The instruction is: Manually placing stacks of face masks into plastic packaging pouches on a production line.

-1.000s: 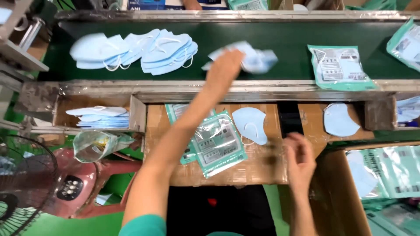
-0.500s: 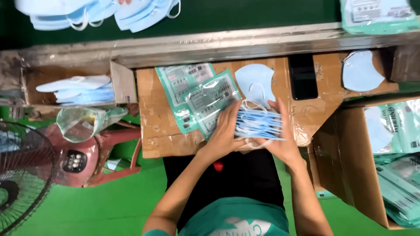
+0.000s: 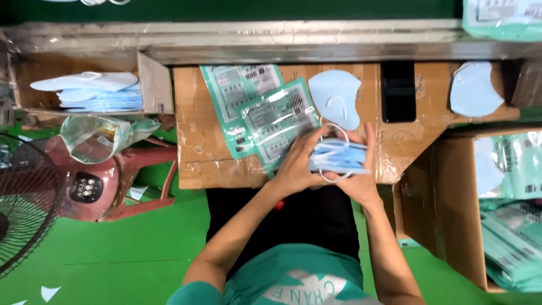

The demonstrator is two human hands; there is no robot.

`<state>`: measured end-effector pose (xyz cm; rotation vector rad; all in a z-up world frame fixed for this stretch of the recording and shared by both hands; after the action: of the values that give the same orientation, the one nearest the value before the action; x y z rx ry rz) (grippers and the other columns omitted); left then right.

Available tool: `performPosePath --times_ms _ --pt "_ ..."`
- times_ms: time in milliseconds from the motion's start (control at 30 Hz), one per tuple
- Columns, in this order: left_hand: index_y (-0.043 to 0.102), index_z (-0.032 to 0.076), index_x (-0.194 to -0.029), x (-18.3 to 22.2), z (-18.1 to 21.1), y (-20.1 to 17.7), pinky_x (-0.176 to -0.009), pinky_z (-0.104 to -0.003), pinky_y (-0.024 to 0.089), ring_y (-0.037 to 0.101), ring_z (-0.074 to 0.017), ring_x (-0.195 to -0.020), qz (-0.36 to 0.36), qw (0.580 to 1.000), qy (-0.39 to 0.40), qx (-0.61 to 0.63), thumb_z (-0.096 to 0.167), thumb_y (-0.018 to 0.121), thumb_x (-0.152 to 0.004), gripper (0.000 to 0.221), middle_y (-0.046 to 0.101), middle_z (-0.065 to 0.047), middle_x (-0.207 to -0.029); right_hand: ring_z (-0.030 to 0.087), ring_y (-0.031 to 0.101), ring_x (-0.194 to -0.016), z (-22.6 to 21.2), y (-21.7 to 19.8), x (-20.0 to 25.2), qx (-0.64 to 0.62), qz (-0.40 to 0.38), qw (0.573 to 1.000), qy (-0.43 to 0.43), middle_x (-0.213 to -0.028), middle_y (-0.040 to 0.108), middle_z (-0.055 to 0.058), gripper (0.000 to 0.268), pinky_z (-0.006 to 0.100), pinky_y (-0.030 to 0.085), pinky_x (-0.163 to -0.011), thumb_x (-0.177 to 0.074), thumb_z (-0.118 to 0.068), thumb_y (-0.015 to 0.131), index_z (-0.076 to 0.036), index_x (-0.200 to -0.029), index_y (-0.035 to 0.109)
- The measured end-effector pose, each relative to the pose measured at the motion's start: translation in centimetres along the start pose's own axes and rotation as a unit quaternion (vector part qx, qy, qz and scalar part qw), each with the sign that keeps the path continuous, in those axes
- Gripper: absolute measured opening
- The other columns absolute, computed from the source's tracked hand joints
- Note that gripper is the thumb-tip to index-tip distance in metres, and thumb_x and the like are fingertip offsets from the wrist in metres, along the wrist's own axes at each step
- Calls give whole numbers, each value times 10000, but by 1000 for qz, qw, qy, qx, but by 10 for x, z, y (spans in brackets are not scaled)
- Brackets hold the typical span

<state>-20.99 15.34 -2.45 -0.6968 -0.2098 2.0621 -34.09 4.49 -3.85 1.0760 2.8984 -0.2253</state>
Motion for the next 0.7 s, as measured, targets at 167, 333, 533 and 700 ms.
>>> performPosePath --times_ms 167,333,533,700 --pt "477 159 -1568 20 -42 15 -1023 -404 614 747 -312 -1175 46 996 -67 24 323 938 -787 921 711 -166 -1336 304 503 -1481 7 -4 5 -77 -33 996 -28 -1522 474 176 1097 440 411 -1247 -947 -396 755 -31 -1688 34" --pt "383 120 -1575 12 -28 20 -1005 -433 567 695 -328 -1180 35 994 -80 65 277 928 -725 1022 699 -167 -1290 293 500 -1437 2 9 8 -26 -45 997 -52 -1548 469 194 1004 410 396 -1226 -964 -354 676 -38 -1687 55" --pt "394 12 -1539 9 -7 9 -1020 -450 495 603 -368 -1184 60 994 -79 -38 216 869 -749 944 595 -212 -1291 273 508 -1371 62 -12 16 49 51 997 2 -1463 524 188 480 390 393 -1177 -1135 -216 485 4 -1549 381" --pt "541 0 -1379 31 7 -22 -1013 -435 498 572 -327 -1163 102 970 47 -214 127 774 -848 594 600 -165 -1252 183 578 -996 116 -73 34 25 197 978 66 -1119 606 107 283 312 485 -864 -1143 -199 549 16 -1327 557"
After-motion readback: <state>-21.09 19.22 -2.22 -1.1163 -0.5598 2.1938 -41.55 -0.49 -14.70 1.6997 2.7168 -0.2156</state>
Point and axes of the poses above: each hand's wrist, its own x-axis away from the middle knuckle, its own y-axis out of the palm, z = x × y, the point moved 7 cm from there along -x, towards the middle knuckle
